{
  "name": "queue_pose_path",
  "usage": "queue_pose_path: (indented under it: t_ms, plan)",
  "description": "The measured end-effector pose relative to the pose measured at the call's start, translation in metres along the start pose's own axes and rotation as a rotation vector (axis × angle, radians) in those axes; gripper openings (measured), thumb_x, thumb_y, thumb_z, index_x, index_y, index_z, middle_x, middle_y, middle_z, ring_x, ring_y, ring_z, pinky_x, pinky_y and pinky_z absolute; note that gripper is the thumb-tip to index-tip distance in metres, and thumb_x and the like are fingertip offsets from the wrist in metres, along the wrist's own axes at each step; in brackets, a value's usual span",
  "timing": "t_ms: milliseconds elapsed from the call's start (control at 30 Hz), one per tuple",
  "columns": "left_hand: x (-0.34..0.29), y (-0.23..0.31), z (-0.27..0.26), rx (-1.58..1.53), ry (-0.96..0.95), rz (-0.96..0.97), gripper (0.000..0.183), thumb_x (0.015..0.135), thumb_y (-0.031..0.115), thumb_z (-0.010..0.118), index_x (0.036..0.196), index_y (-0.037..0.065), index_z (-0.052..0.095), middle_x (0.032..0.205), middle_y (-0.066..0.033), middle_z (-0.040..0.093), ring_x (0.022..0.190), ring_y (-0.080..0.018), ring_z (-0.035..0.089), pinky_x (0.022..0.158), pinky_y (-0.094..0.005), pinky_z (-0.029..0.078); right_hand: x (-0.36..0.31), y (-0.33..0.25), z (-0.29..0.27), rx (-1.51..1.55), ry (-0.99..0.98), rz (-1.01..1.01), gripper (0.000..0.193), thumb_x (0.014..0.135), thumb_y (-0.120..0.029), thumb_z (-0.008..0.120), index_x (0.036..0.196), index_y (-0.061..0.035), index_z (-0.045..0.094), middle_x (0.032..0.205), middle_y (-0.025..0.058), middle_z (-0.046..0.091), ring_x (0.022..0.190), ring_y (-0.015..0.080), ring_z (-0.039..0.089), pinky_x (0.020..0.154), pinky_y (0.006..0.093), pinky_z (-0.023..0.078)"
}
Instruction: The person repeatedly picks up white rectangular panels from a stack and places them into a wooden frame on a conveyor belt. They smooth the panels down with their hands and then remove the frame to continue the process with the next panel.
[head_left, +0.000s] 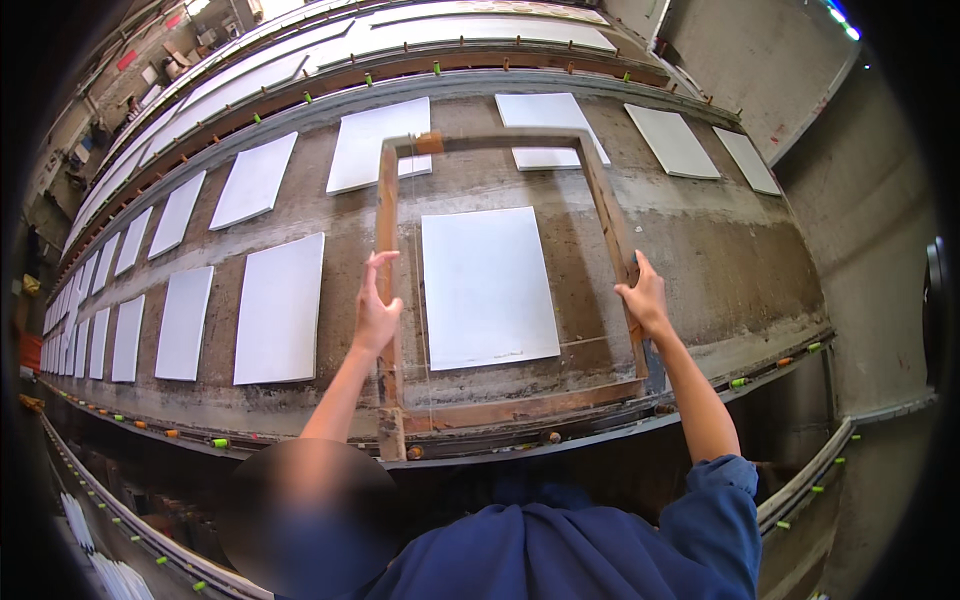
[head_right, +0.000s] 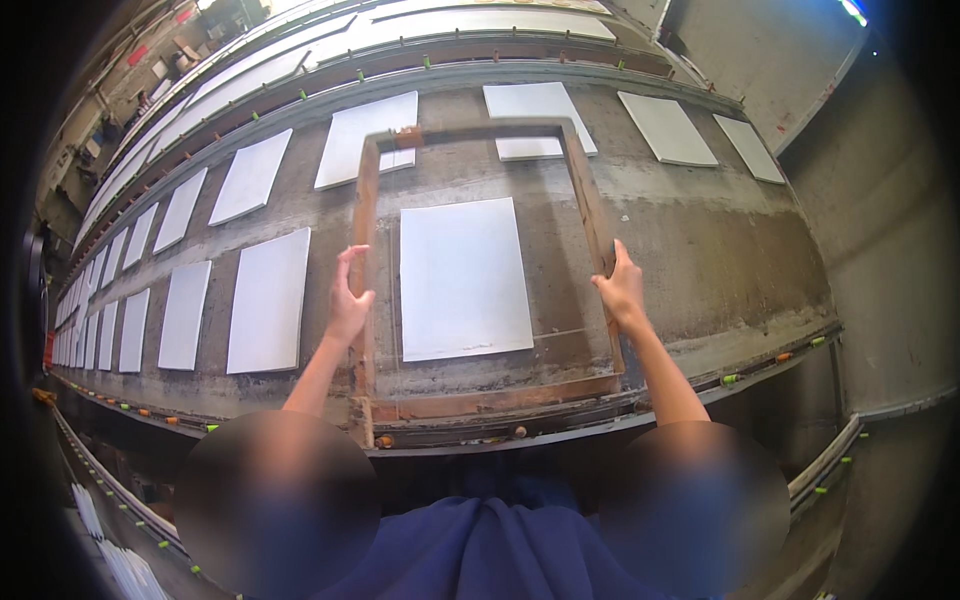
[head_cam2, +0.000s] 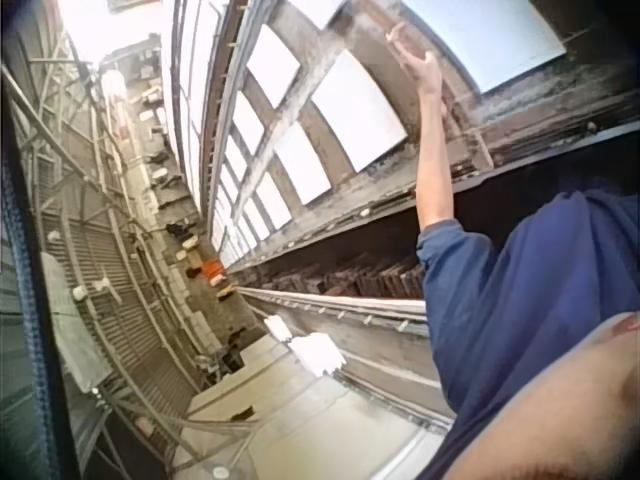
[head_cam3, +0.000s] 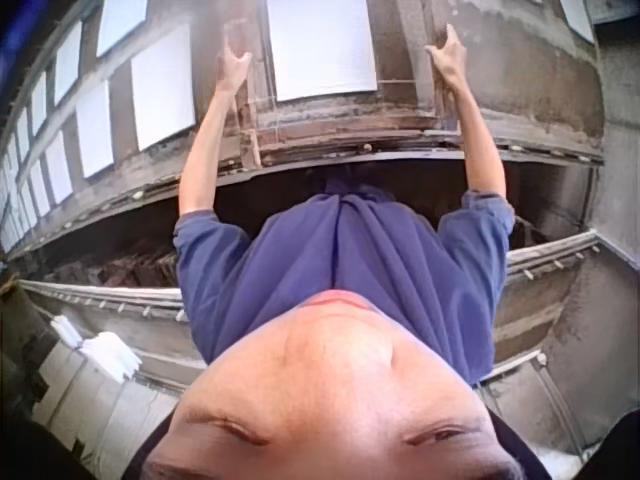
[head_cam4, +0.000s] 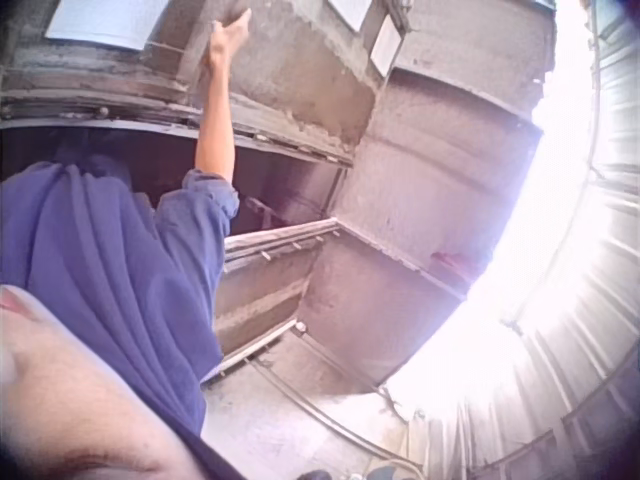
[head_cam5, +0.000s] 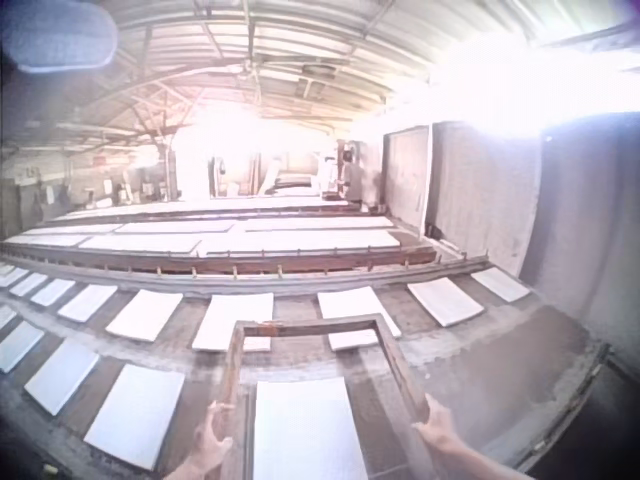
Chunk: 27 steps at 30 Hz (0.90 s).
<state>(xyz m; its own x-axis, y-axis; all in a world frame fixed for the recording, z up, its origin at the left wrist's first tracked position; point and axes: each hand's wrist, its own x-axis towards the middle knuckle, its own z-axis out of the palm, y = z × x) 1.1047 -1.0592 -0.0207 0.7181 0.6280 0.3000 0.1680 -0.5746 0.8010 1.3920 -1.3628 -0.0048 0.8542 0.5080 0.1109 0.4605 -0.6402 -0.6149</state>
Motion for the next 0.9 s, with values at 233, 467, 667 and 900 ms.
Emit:
queue_pose_path:
  t_ms: [233, 467, 667, 900]
  plan:
    - [0.064, 0.107, 0.020, 0.010, 0.113, 0.181, 0.060, 0.064, -0.016, 0.052, 0.119, 0.006, 0.045, 0.123, -0.0081, 0.048, 0.129, -0.0238, 0.039, 0.113, -0.0347, 0.023, 0.083, 0.014, -0.087, 0.017, 0.077, -0.072, 0.073, 0.068, -0.008, 0.076, 0.133, 0.0032, 0.043, 0.123, 0.0258, 0.055, 0.116, 0.0341, 0.054, 0.097, 0.0367, 0.044]
    - [0.057, 0.158, 0.196, -0.002, 0.063, 0.147, 0.054, 0.066, -0.017, 0.050, 0.113, 0.009, 0.045, 0.122, -0.0075, 0.050, 0.132, -0.0288, 0.038, 0.112, -0.0374, 0.027, 0.092, 0.188, -0.161, 0.197, 0.032, -0.005, 0.075, 0.066, -0.006, 0.074, 0.133, 0.0047, 0.042, 0.129, 0.0244, 0.052, 0.120, 0.0326, 0.052, 0.100, 0.0356, 0.041]
    - [0.031, 0.158, 0.285, -0.044, -0.008, 0.039, 0.048, 0.067, -0.014, 0.053, 0.108, 0.008, 0.043, 0.116, -0.0087, 0.049, 0.136, -0.0343, 0.031, 0.111, -0.0404, 0.026, 0.075, 0.280, -0.177, 0.092, 0.017, 0.094, 0.079, 0.064, -0.005, 0.075, 0.135, 0.0034, 0.041, 0.133, 0.0245, 0.048, 0.123, 0.0333, 0.048, 0.101, 0.0376, 0.041]
    - [0.015, 0.163, 0.305, -0.030, -0.004, -0.036, 0.042, 0.067, -0.014, 0.054, 0.101, 0.006, 0.043, 0.106, -0.0078, 0.047, 0.120, -0.0252, 0.046, 0.112, -0.0381, 0.025, 0.086, 0.280, -0.185, 0.071, -0.066, 0.116, 0.080, 0.068, -0.004, 0.073, 0.139, 0.0007, 0.036, 0.132, 0.0249, 0.048, 0.122, 0.0349, 0.048, 0.098, 0.0391, 0.044]
